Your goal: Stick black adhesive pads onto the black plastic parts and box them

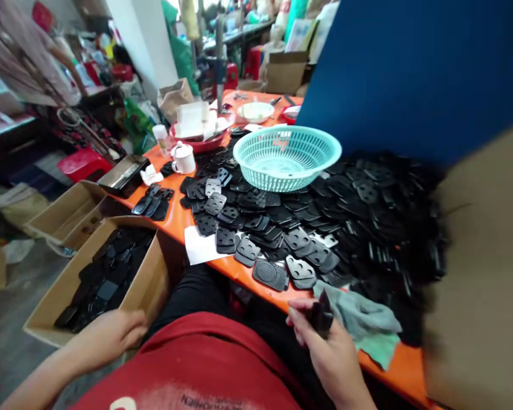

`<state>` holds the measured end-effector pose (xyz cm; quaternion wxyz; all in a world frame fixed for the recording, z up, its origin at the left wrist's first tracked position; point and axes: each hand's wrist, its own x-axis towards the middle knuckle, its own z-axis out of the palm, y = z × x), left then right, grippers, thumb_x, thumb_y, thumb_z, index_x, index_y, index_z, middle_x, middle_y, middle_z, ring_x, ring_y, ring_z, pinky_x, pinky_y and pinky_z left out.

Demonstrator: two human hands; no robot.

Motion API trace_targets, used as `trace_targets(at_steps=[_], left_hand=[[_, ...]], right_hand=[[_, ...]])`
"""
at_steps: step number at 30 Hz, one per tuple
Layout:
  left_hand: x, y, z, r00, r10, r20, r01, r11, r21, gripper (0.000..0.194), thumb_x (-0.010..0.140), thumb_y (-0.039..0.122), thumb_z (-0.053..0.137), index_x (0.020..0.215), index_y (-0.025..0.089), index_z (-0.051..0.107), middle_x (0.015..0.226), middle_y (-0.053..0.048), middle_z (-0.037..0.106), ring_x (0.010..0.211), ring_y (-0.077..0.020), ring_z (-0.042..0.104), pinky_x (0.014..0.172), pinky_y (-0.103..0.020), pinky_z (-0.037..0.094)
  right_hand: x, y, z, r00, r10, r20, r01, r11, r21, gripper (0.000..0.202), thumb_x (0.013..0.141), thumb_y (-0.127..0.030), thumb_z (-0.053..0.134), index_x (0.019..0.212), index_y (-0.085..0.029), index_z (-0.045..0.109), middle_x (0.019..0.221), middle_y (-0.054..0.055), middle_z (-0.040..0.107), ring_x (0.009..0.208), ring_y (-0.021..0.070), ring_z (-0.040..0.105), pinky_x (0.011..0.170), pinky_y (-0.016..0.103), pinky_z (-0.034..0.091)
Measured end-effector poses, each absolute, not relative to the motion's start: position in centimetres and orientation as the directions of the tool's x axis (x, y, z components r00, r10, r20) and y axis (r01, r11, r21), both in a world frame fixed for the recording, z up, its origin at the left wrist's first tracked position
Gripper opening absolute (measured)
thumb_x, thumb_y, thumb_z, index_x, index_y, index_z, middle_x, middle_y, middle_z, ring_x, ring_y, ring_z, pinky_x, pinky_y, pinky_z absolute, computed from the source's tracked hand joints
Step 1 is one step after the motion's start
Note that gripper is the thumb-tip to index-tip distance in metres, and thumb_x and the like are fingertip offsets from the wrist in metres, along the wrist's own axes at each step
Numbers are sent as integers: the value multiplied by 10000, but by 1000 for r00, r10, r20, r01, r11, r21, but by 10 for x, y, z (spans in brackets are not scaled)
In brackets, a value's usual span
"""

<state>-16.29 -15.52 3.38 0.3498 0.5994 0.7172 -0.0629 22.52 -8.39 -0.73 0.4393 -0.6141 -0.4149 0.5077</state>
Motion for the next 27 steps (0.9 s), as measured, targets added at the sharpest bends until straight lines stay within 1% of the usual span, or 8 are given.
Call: trace_targets(at_steps=[2, 3, 6, 8, 18, 23, 25, 27], left_hand=[[-140, -102, 46, 25, 913, -407, 954, 100, 284, 266, 940, 333, 424, 994, 220, 659, 967, -87, 726, 905, -260, 676, 785, -344, 465], [-129, -77, 48, 31, 950, -309, 968, 49, 246, 295, 946, 338, 432, 1119, 195, 623, 1074, -122, 702, 995, -275, 652, 860, -369, 461], [-100, -10, 35, 27, 994, -110, 983, -6, 184, 381, 903, 386, 563, 1183, 129, 565, 1139, -183, 646, 1107, -323, 579, 974, -440, 431], [-89, 24, 20, 4, 998, -57, 984, 7, 180, 475, 869, 412, 624, 1219, 106, 525, 1219, -216, 591, 1186, -352, 522, 1011, -485, 407], [-87, 59, -7, -77, 996, -55, 942, 90, 324, 757, 711, 350, 751, 1344, 119, 405, 1290, -190, 502, 1259, -364, 455, 1049, -498, 376], [-89, 43, 9, -100, 994, -53, 898, 113, 425, 594, 681, 362, 750, 1186, 167, 505, 1156, -114, 545, 1157, -306, 509, 996, -448, 430], [-78, 30, 20, -104, 990, -93, 806, 138, 575, 494, 717, 395, 721, 1107, 180, 506, 1017, -64, 564, 997, -238, 561, 878, -375, 485], [-58, 13, 29, -76, 979, -191, 597, 198, 777, 446, 731, 424, 704, 1038, 185, 488, 884, -16, 545, 825, -180, 558, 742, -312, 489]], right_hand=[[236, -92, -14, 163, 950, -266, 68, -279, -958, 431, 744, -551, 766, 926, -177, 653, 659, 13, 615, 499, 117, 487, 487, 252, 413], [241, -96, -19, 175, 946, -272, 77, -289, -954, 445, 737, -559, 765, 935, -177, 653, 660, 19, 621, 497, 125, 497, 487, 261, 423], [253, -104, -30, 227, 924, -307, 91, -334, -938, 493, 695, -593, 773, 936, -176, 663, 659, 35, 638, 494, 151, 521, 492, 290, 460], [258, -106, -34, 261, 907, -329, 94, -363, -927, 514, 669, -616, 773, 913, -176, 670, 641, 39, 638, 491, 162, 529, 492, 302, 475], [260, -93, -38, 251, 910, -331, 126, -370, -920, 523, 670, -625, 762, 925, -175, 679, 644, 43, 648, 493, 174, 542, 493, 310, 481], [239, -84, -24, 283, 916, -286, 144, -336, -931, 460, 711, -605, 741, 904, -192, 678, 647, 21, 631, 504, 152, 521, 502, 282, 464], [226, -78, -14, 255, 932, -258, 160, -304, -939, 429, 717, -584, 746, 881, -193, 686, 668, 24, 631, 511, 145, 515, 487, 268, 451], [210, -71, -2, 161, 952, -260, 121, -281, -952, 424, 734, -573, 738, 902, -187, 690, 737, 43, 656, 508, 135, 504, 464, 260, 434]])
